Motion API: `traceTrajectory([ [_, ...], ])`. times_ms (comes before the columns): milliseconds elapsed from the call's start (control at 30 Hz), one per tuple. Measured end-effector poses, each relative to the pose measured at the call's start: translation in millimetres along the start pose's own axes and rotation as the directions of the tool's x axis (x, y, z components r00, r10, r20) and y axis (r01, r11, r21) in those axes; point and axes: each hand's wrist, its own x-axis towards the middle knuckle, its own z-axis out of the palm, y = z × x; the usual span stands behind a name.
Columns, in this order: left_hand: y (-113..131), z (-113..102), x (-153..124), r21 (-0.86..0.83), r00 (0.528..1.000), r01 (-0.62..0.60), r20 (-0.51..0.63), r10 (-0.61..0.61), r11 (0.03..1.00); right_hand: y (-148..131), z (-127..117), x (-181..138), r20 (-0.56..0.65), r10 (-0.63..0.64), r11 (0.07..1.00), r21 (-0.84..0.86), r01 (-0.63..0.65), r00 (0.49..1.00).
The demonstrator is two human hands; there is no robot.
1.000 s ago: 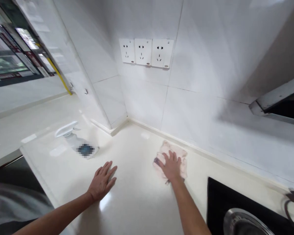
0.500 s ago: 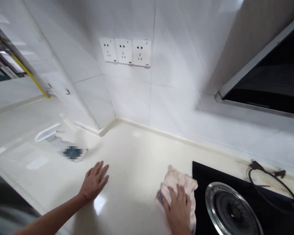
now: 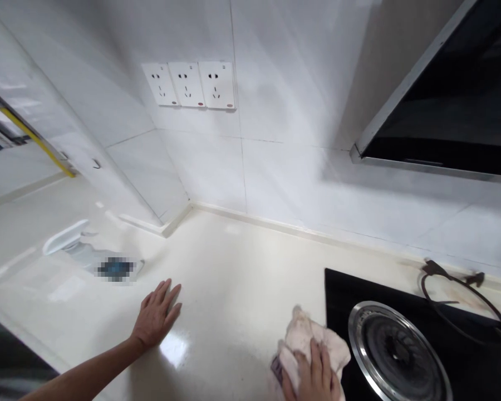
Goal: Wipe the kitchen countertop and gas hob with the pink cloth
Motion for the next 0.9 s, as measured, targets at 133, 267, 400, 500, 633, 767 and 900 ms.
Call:
traceTrajectory([
  [133,-0.2,1.0,-2.0,-0.01,1.0,-0.003,-0.019,0.003,1.0,-5.3,7.9,85.3,-0.036,0.012,0.998,-0.054,-0.014,0.999],
  [267,3.0,-1.8,-3.8,-0.01,1.0,0.006,0.0,-0.006,1.0,-27.8,4.6,166.6,0.189,0.143,0.988,-0.09,-0.128,0.972],
  [400,7.9,-6.6,-3.7,-0.014,0.999,0.011,0.042,-0.01,1.0,-64.4,7.6,233.0,0.36,0.153,0.987,-0.098,-0.126,0.92],
  [500,9.8,-8.3,-3.6,-0.021,0.998,0.015,0.054,-0.014,1.0,-100.1,17.9,268.8,0.433,0.063,0.998,-0.04,-0.051,0.899],
  [633,10.1,-8.3,-4.8,-0.027,0.999,0.014,0.037,-0.013,1.0,-165.3,27.9,289.2,0.529,-0.148,0.988,0.117,0.101,0.836],
  [767,9.8,-7.6,-5.9,-0.026,1.0,0.006,0.026,-0.006,1.0,-240.3,17.8,259.4,0.523,-0.431,0.9,0.31,0.308,0.735],
  [900,9.0,-6.2,-6.5,-0.028,1.0,0.002,0.005,-0.002,1.0,-274.8,-9.7,185.4,0.453,-0.634,0.77,0.451,0.452,0.627],
])
